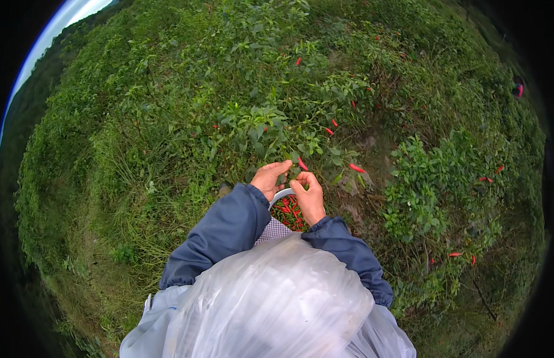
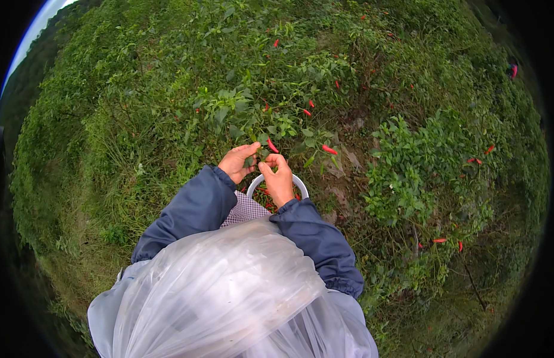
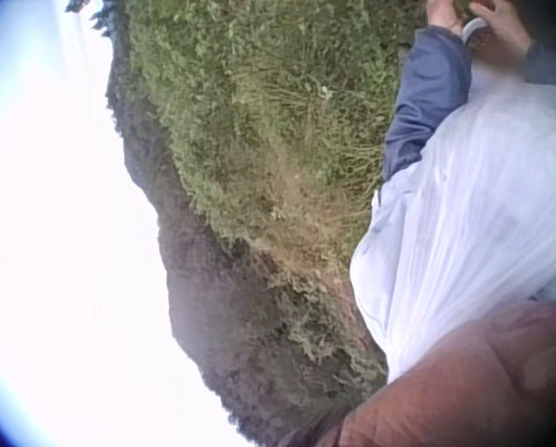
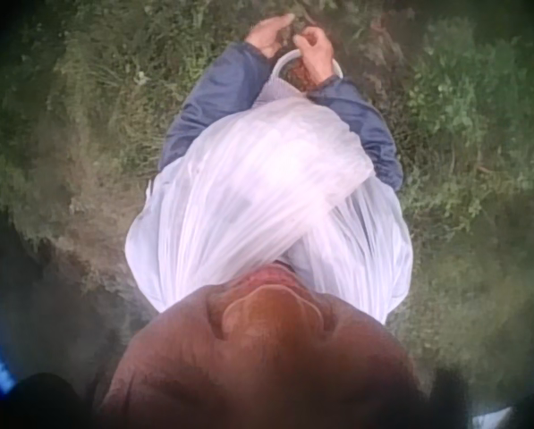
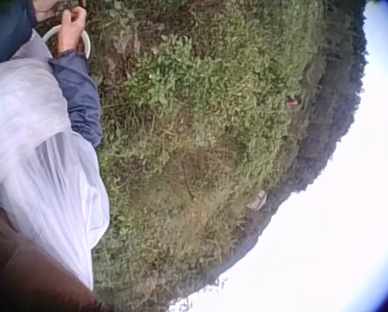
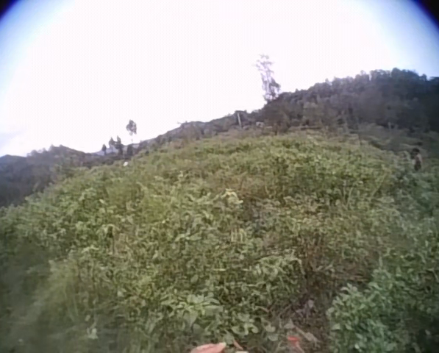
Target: The person picks red and green chilies from plants by hand and places them into a white bowl. They move between several plants, selecting ripe chilies and adding them to the bowl throughout the episode.
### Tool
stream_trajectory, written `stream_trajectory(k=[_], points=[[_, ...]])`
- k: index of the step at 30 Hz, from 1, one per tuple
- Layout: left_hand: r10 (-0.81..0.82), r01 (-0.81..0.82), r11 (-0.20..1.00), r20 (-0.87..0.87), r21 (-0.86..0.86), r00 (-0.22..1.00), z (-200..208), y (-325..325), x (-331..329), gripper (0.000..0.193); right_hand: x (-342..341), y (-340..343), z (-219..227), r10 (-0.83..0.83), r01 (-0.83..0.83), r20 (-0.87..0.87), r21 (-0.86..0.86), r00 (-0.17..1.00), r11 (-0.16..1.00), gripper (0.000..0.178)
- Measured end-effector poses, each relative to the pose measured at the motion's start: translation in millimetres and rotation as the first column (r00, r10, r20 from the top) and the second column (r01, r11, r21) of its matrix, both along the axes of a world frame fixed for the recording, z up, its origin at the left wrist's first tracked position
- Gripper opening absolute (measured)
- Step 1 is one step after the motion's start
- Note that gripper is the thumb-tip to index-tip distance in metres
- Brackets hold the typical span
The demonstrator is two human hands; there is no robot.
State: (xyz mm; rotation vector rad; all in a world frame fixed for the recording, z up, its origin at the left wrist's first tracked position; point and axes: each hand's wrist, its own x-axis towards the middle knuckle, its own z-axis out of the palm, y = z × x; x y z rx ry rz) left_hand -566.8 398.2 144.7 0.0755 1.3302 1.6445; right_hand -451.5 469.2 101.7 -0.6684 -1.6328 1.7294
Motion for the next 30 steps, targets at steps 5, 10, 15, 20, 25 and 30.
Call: stream_trajectory(k=[5,10,15,20,25,30], points=[[-0.006,0.006,1.0,0.024,0.002,1.0,-1,2,3,0.014,-2,3,-2,0.088,-0.089,-0.022,-0.093,0.996,0.992,0.015],[-0.003,0.003,1.0,0.06,0.001,0.998,-5,6,5,0.015,3,9,12,0.256,-0.28,-0.117,-0.313,0.96,0.908,0.012],[0.057,-0.062,0.998,0.143,0.033,0.988,-10,3,-8,0.012,23,14,31,0.435,-0.638,-0.467,-0.549,0.77,0.539,0.014],[-0.045,0.041,0.999,0.126,0.033,0.991,-8,-8,-14,0.012,34,25,30,0.229,-0.626,-0.604,-0.603,0.763,0.495,0.015],[-0.193,0.194,0.98,0.034,-0.038,0.981,-7,-15,-8,0.01,16,42,14,0.182,-0.251,-0.176,-0.576,0.967,0.778,0.014],[-0.231,0.226,0.967,-0.027,-0.12,0.973,-11,-17,-2,0.009,-15,45,-1,0.138,-0.14,-0.023,-0.215,0.99,0.967,0.022]])
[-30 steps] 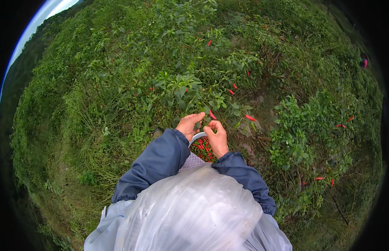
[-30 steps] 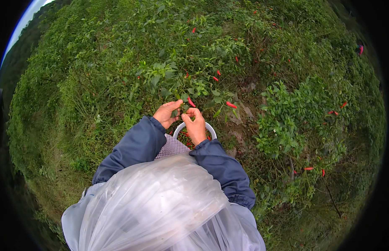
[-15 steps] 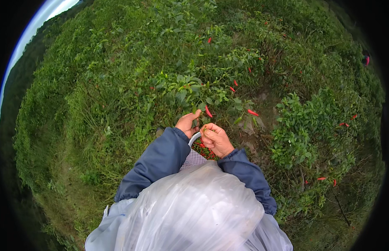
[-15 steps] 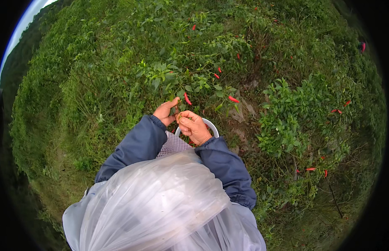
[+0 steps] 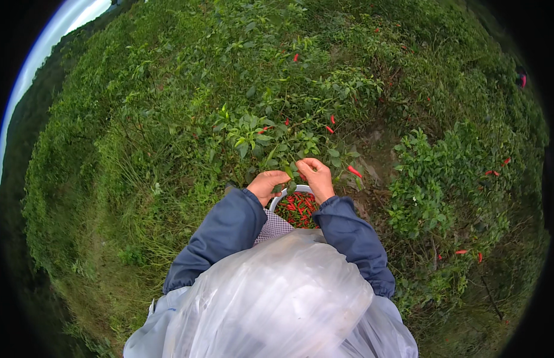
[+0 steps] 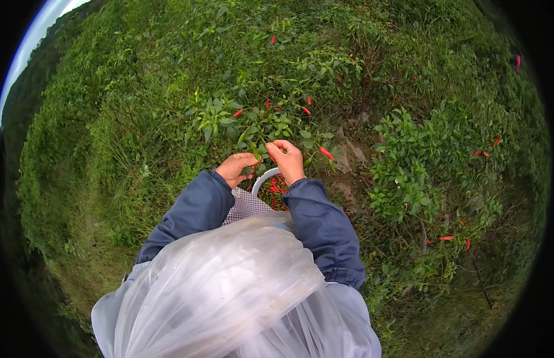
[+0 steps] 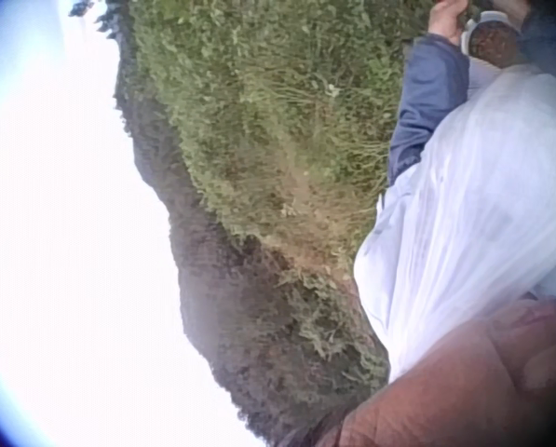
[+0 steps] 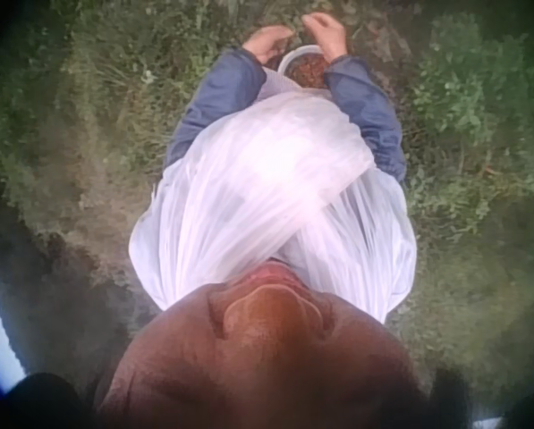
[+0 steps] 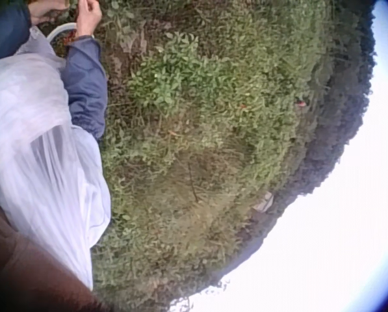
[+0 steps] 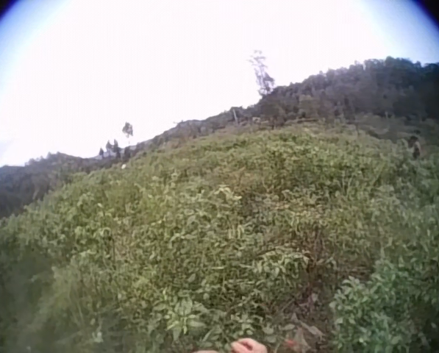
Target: The person picks red and green chilies from plants by hand and places them into a white bowl. They move between several plants, selecting ripe chilies and adding them to the bowl throughout the episode.
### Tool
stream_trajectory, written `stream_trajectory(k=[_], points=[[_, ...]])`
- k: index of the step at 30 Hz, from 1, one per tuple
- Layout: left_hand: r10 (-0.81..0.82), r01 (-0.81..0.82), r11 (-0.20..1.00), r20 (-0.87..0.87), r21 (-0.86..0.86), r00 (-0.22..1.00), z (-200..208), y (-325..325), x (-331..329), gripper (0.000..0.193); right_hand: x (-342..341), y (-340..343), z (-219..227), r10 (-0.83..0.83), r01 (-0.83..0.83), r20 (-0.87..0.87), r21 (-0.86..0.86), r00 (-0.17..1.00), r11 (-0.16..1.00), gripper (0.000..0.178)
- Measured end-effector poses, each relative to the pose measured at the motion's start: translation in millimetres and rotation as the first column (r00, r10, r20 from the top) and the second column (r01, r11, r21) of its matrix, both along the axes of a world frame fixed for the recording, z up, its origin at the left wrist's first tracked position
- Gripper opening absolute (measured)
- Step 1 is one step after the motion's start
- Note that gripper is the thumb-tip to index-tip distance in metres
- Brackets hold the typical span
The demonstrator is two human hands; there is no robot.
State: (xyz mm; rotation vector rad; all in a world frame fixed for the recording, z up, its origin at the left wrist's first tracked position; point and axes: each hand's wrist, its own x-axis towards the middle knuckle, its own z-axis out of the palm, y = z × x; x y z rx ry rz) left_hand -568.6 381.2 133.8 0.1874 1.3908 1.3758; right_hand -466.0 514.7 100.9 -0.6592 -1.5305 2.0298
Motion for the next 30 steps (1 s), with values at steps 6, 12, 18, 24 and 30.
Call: stream_trajectory(k=[6,12,18,24,30], points=[[-0.051,0.049,0.997,0.043,0.051,0.998,-16,-8,-10,0.01,-3,6,1,0.152,-0.178,0.185,0.136,0.971,0.975,0.02],[-0.009,0.009,1.0,0.013,0.002,1.0,-33,-2,-38,0.02,9,1,13,0.272,-0.251,0.167,-0.136,0.948,0.958,0.024],[0.005,-0.009,0.999,0.094,0.045,0.996,-36,22,-30,0.029,11,-3,9,0.256,-0.266,0.206,0.019,0.944,0.964,0.025],[0.129,-0.117,0.991,-0.221,0.069,0.967,-40,25,-20,0.019,11,0,11,0.016,-0.295,0.461,0.539,0.887,0.789,0.024],[0.142,-0.198,0.978,-0.516,-0.057,0.845,-54,31,-25,0.018,8,-6,35,0.02,-0.324,0.511,0.512,0.859,0.796,0.02]])
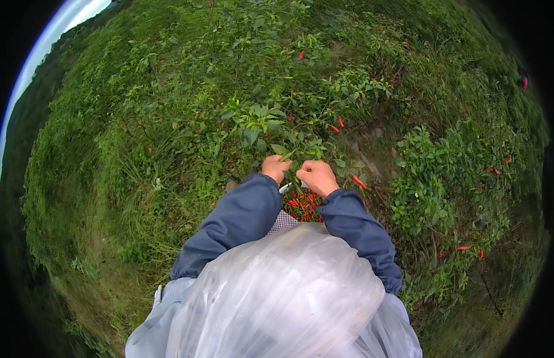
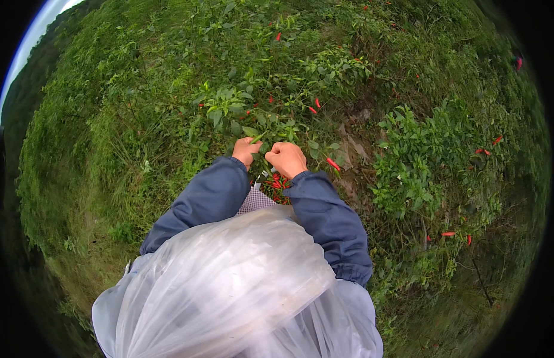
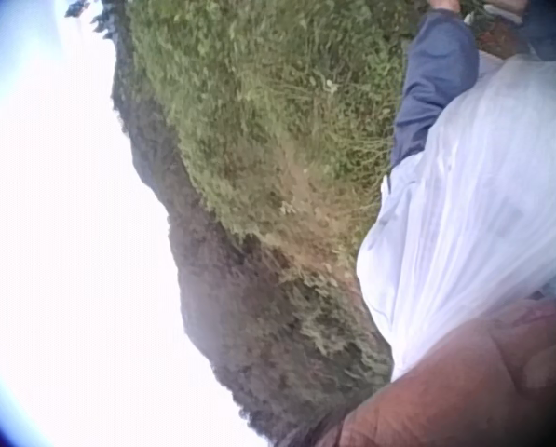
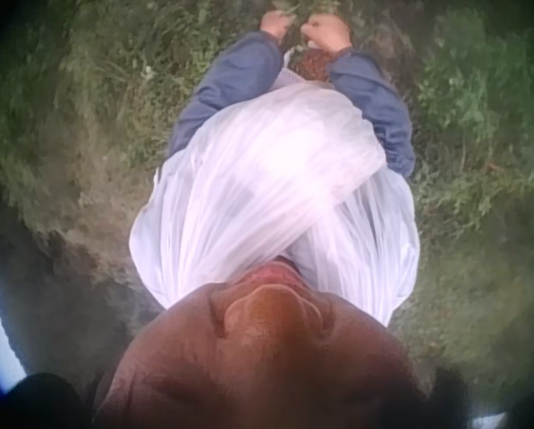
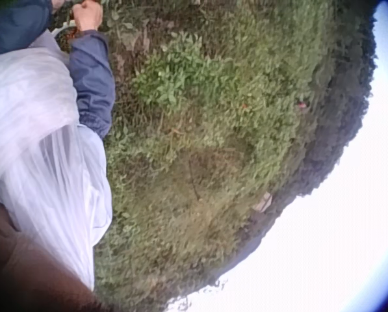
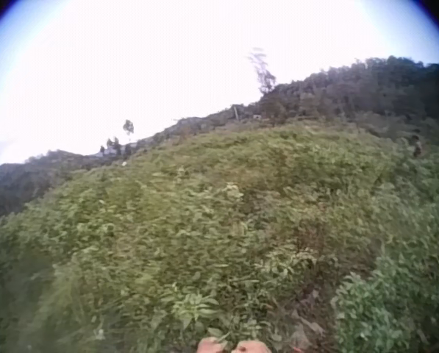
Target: The person picks red and green chilies from plants by hand and places them into a white bowl. They move between several plants, selecting ripe chilies and adding them to the bowl throughout the episode.
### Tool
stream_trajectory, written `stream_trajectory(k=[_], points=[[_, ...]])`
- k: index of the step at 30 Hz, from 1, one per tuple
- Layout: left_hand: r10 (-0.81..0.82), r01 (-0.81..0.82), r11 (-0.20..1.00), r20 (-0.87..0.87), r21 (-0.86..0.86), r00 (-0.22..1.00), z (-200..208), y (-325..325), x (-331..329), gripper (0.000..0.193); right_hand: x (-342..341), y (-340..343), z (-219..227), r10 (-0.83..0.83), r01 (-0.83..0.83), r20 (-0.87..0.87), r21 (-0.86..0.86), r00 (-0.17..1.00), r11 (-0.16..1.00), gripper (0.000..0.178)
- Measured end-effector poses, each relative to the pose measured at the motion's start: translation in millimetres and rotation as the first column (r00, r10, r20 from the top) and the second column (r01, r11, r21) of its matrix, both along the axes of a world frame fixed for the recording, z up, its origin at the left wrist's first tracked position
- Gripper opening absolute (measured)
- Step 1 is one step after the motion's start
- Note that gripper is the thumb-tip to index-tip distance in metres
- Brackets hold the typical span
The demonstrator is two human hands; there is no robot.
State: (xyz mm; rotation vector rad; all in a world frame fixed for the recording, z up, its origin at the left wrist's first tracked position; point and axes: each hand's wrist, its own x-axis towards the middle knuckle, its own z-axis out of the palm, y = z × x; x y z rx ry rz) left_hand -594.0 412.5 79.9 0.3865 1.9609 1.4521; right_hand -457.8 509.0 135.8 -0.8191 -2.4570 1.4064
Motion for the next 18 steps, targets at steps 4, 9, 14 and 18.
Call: stream_trajectory(k=[4,9,14,18], points=[[0.225,-0.251,0.967,0.353,0.031,0.908,10,-15,-20,0.025,16,5,15,-0.072,-0.045,-0.182,-0.569,0.981,0.821,0.017],[0.145,-0.129,0.988,0.232,-0.083,0.962,22,-10,-13,0.036,22,1,14,-0.141,-0.125,-0.229,-0.846,0.963,0.518,0.013],[0.101,-0.082,0.99,0.172,-0.115,0.98,17,-5,-7,0.03,11,-22,-3,-0.162,-0.014,-0.144,-0.788,0.976,0.615,0.017],[0.091,-0.092,0.996,0.158,0.003,0.983,5,-6,-6,0.023,5,-34,-15,-0.07,-0.03,-0.213,-0.43,0.974,0.902,0.019]])
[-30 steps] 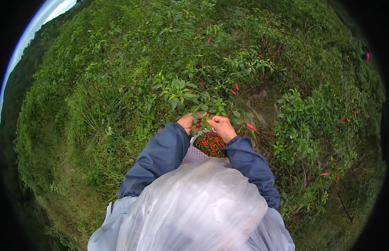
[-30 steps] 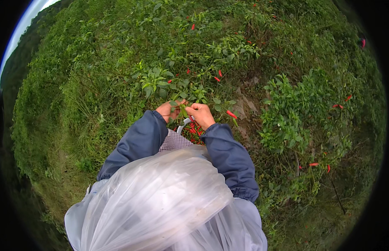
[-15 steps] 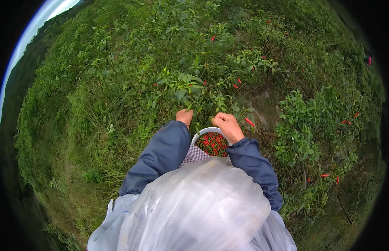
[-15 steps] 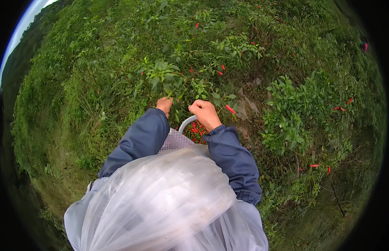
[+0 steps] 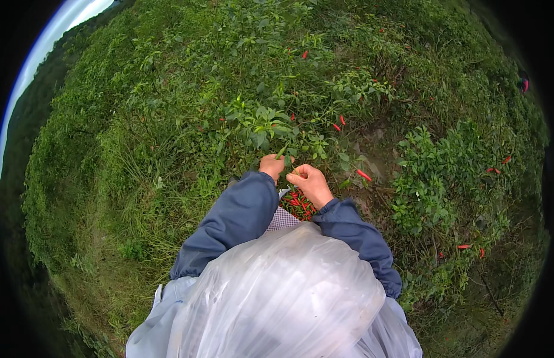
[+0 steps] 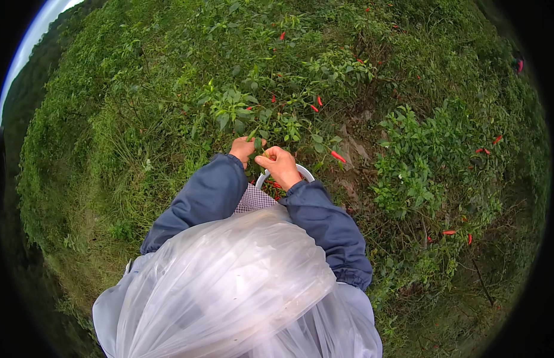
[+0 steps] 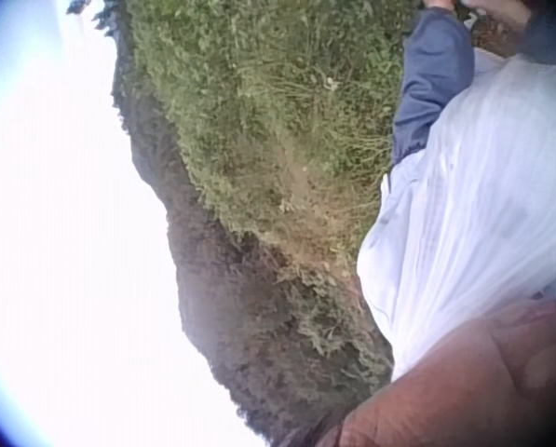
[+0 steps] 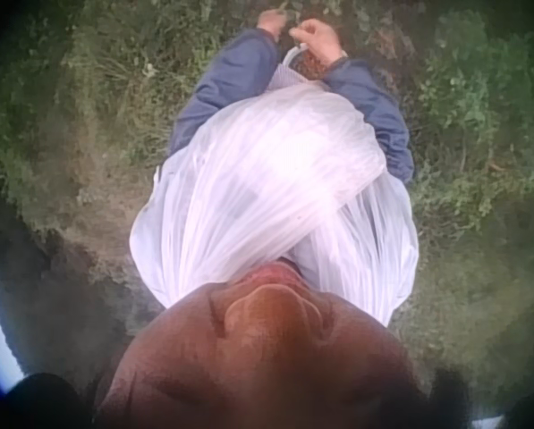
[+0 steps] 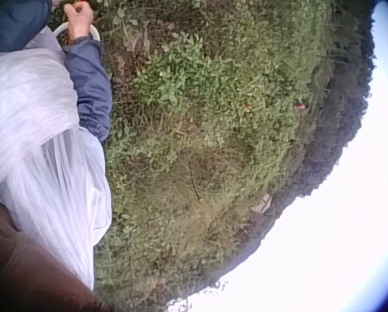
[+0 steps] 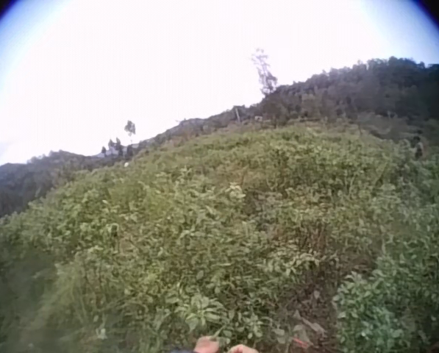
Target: The person picks red and green chilies from plants by hand and places them into a white bowl. They move between several plants, selecting ripe chilies and adding them to the bowl throughout the episode.
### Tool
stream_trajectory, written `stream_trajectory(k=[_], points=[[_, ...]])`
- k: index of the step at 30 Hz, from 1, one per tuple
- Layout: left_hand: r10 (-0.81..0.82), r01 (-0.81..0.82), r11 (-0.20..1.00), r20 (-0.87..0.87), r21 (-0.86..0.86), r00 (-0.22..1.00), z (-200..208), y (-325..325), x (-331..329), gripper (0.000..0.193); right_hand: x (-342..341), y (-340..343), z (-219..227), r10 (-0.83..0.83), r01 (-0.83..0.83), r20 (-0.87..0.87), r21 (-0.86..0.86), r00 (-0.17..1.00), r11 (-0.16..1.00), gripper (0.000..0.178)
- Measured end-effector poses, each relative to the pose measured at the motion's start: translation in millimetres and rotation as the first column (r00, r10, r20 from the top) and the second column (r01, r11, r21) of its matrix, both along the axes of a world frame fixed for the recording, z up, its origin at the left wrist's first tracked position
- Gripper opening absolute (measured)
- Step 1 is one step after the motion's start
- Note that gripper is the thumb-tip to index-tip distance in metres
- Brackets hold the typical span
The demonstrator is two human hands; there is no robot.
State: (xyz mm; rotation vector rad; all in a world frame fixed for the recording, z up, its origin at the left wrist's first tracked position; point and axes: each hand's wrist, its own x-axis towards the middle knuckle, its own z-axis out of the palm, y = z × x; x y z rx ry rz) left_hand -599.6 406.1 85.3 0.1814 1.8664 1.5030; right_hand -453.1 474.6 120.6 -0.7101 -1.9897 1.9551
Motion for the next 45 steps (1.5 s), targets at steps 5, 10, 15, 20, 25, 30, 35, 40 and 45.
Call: stream_trajectory(k=[5,10,15,20,25,30,35,40,45], points=[[-0.095,0.088,0.994,0.104,0.071,0.99,4,-9,-1,0.019,-4,0,-15,-0.072,0.075,-0.021,0.337,0.997,0.939,0.02],[-0.293,0.285,0.956,0.298,0.072,0.908,24,-31,-2,0.022,-2,6,-25,-0.072,0.069,0.002,0.27,0.997,0.961,0.018],[-0.412,0.403,0.911,0.245,0.085,0.878,35,-38,0,0.019,-4,4,-26,-0.122,0.128,-0.046,0.152,0.991,0.98,0.016],[-0.516,0.505,0.856,0.127,0.114,0.847,34,-37,0,0.014,-2,8,-15,-0.019,-0.001,-0.077,-0.253,0.997,0.968,0.011],[-0.458,0.462,0.886,-0.075,0.044,0.886,29,-38,-1,0.013,6,14,-3,0.169,-0.247,-0.18,-0.695,0.969,0.675,0.01],[-0.374,0.363,0.924,0.081,0.122,0.924,34,-43,0,0.013,11,26,10,0.032,-0.131,-0.154,-0.692,0.988,0.71,0.014],[-0.346,0.342,0.935,0.034,0.099,0.937,39,-38,5,0.022,20,16,14,0.193,-0.163,-0.005,-0.554,0.981,0.817,0.014],[-0.362,0.377,0.916,-0.121,0.136,0.924,38,-28,13,0.026,14,2,8,0.111,-0.055,0.091,-0.472,0.99,0.88,0.015],[-0.211,0.239,0.961,-0.189,0.139,0.959,34,-20,27,0.023,9,-7,1,0.003,0.029,0.071,-0.452,0.998,0.892,0.015]])
